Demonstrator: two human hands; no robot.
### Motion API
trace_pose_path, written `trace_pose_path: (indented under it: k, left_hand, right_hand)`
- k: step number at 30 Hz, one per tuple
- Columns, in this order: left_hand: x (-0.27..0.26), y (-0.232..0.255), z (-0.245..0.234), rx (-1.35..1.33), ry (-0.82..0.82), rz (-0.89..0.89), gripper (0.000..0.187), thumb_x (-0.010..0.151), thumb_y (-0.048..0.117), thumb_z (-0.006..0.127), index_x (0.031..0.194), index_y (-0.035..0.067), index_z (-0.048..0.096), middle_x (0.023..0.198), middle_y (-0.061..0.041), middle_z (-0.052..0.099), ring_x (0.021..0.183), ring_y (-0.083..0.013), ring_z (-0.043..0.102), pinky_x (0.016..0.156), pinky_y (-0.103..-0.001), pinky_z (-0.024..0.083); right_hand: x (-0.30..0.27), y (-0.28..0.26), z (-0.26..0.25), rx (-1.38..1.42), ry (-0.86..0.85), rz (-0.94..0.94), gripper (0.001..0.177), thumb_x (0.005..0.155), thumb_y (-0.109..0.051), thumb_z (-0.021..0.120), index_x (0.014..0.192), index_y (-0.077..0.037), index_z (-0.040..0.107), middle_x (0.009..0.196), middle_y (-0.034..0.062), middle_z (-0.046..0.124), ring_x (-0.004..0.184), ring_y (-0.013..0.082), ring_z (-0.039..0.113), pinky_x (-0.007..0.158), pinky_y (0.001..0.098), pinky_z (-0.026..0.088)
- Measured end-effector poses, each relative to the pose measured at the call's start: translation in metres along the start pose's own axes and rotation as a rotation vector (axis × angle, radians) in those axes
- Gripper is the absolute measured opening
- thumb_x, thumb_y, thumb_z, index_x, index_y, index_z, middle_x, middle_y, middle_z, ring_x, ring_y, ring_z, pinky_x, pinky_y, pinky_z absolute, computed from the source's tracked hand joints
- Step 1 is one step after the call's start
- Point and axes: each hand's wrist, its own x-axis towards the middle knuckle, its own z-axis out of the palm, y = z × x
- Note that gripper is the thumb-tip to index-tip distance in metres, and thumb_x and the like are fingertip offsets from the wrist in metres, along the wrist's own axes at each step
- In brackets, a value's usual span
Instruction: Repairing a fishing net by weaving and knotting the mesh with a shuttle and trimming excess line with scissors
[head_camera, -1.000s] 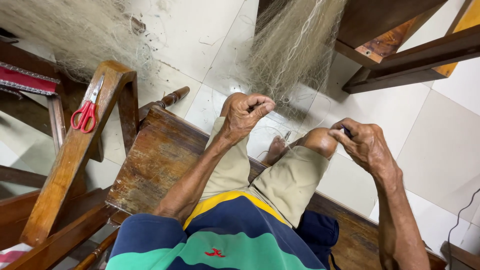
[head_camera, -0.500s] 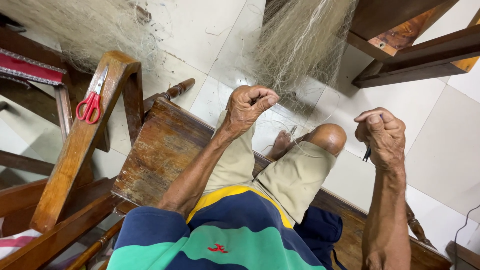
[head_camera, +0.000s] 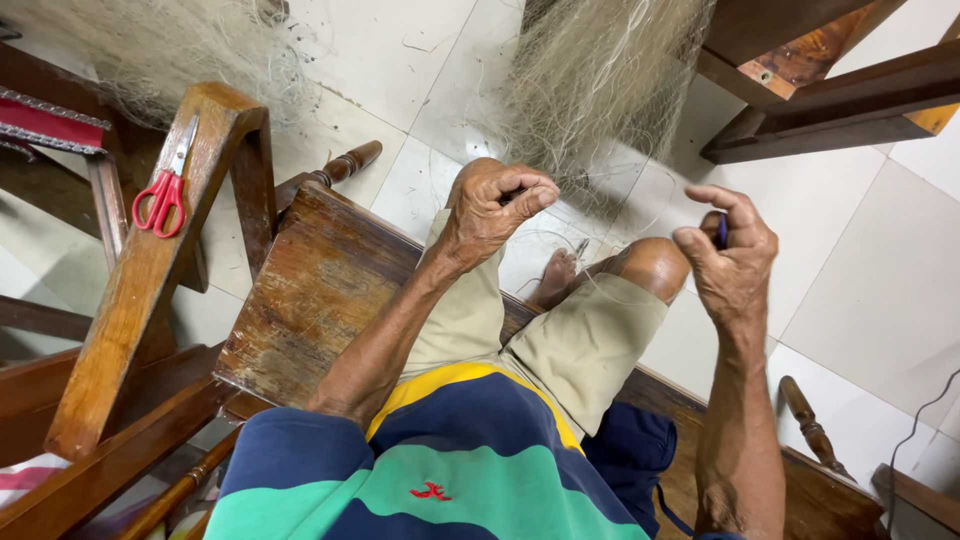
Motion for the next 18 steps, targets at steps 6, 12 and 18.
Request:
trace_pose_path:
  k: [6, 12, 18]
  left_hand:
    - [-0.021, -0.025, 0.015, -0.047, 0.066, -0.274, 0.018, 0.106, 0.026, 0.098, 0.111, 0.01, 0.093, 0.076, -0.013, 0.076, 0.077, -0.0134, 0.067, 0.072, -0.035, 0.058]
    - [-0.019, -0.025, 0.015, -0.013, 0.028, -0.274, 0.015, 0.106, 0.033, 0.097, 0.113, 0.02, 0.096, 0.075, -0.007, 0.073, 0.079, -0.0098, 0.069, 0.075, -0.03, 0.06]
    - [-0.021, -0.028, 0.015, -0.023, 0.031, -0.288, 0.014, 0.106, 0.032, 0.097, 0.114, 0.02, 0.096, 0.075, -0.005, 0.073, 0.081, -0.0085, 0.067, 0.075, -0.03, 0.059]
  right_hand:
    - [0.022, 0.004, 0.021, 0.121, -0.033, -0.044, 0.057, 0.105, -0.031, 0.102, 0.149, 0.001, 0.082, 0.07, -0.0012, 0.047, 0.068, 0.0077, 0.043, 0.066, 0.0295, 0.042]
    - [0.032, 0.006, 0.043, 0.164, -0.045, -0.011, 0.049, 0.103, -0.029, 0.106, 0.14, -0.003, 0.087, 0.071, -0.002, 0.051, 0.068, 0.0073, 0.046, 0.067, 0.0284, 0.045]
    - [0.044, -0.011, 0.053, 0.194, -0.002, 0.03, 0.013, 0.118, -0.016, 0.095, 0.119, -0.004, 0.09, 0.072, 0.0009, 0.058, 0.071, 0.0073, 0.05, 0.066, 0.0282, 0.045]
